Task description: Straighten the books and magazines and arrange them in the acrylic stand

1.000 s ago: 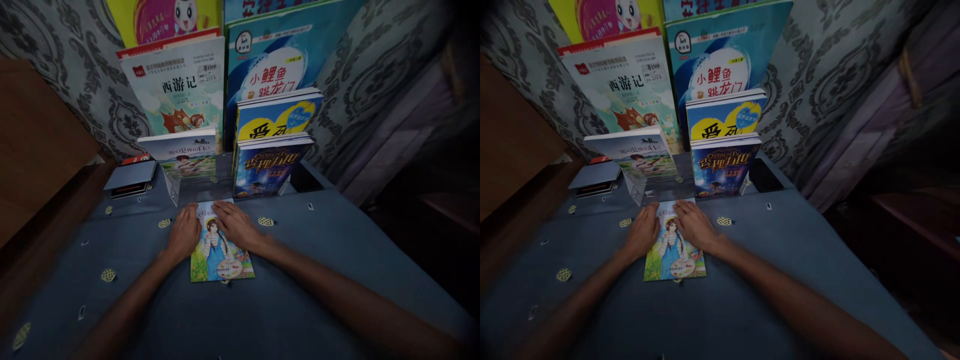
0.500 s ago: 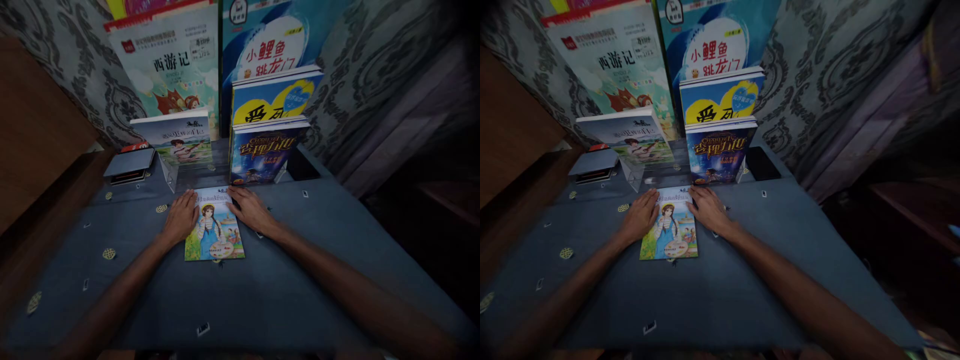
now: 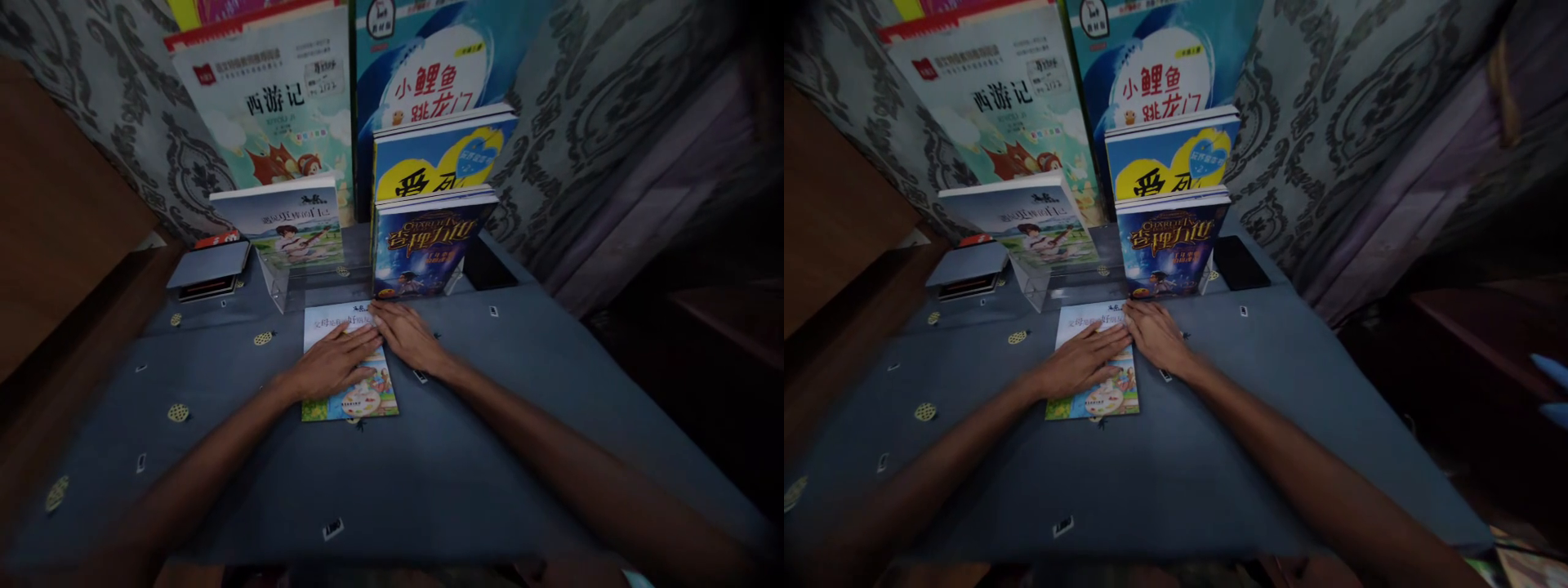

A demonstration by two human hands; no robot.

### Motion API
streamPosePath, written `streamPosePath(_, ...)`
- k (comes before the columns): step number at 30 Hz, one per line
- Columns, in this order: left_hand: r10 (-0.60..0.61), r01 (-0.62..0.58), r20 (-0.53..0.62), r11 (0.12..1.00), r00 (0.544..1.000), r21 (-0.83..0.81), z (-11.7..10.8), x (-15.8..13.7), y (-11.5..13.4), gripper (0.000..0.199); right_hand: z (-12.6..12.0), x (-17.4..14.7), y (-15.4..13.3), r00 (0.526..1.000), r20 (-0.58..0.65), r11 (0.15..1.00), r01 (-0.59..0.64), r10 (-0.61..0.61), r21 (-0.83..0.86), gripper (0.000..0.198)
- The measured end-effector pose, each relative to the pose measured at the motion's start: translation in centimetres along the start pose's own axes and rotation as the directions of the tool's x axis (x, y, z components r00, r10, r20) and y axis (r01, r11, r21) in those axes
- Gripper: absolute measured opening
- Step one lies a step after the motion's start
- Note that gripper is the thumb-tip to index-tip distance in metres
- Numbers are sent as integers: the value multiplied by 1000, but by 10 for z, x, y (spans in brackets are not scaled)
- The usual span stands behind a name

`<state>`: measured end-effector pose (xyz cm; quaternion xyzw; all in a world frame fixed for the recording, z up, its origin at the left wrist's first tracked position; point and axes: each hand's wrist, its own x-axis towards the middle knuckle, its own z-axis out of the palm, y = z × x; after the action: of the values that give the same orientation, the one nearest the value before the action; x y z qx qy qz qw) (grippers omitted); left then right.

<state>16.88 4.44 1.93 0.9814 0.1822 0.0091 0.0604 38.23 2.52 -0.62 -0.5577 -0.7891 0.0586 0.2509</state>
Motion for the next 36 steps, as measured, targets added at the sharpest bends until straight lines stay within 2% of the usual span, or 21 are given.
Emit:
streamPosePath(2,-53,53,-25,999,998,-13,1,-2,1,59,2,-1,1,1000,0,1000,0,0,-12,47)
streamPosePath(4,-188,188,-82,982,979,-15,5,-6,0,59,5,-2,3,1000,-5,1000,7,-7,-20,46)
streamPosePath(7,-439,442,-176,896,881,-25,14,-17,-2,63,6,-4,4,1000,0,999,18,-18,-30,47)
streamPosePath(9,-529,532,-195,846,826,-41,19,-25,-3,67,6,-4,4,1000,9,999,27,-26,-42,48)
streamPosePath(10,-541,543,-189,838,819,-49,21,-29,-4,69,6,-4,3,999,15,998,31,-31,-50,48)
streamPosePath(12,-519,516,-158,854,840,-66,21,-37,-7,74,5,-3,1,999,22,997,34,-32,-71,47)
streamPosePath(16,-412,404,-74,909,908,-98,12,-50,-17,78,4,-5,-4,999,21,994,34,-32,-100,44)
streamPosePath(19,-361,356,-26,929,932,-104,5,-55,-23,75,2,-11,-7,997,-1,994,76,-76,-81,39)
streamPosePath(23,-374,372,-9,924,927,-90,3,-55,-23,77,-4,-31,-13,987,3,987,160,-160,-23,37)
streamPosePath(30,-377,373,-37,924,926,-84,7,-55,-20,78,-21,-86,-32,964,-1,958,263,-265,113,34)
streamPosePath(36,-372,365,-61,925,926,-104,9,-55,-22,77,-25,-112,-42,962,36,958,267,-272,101,38)
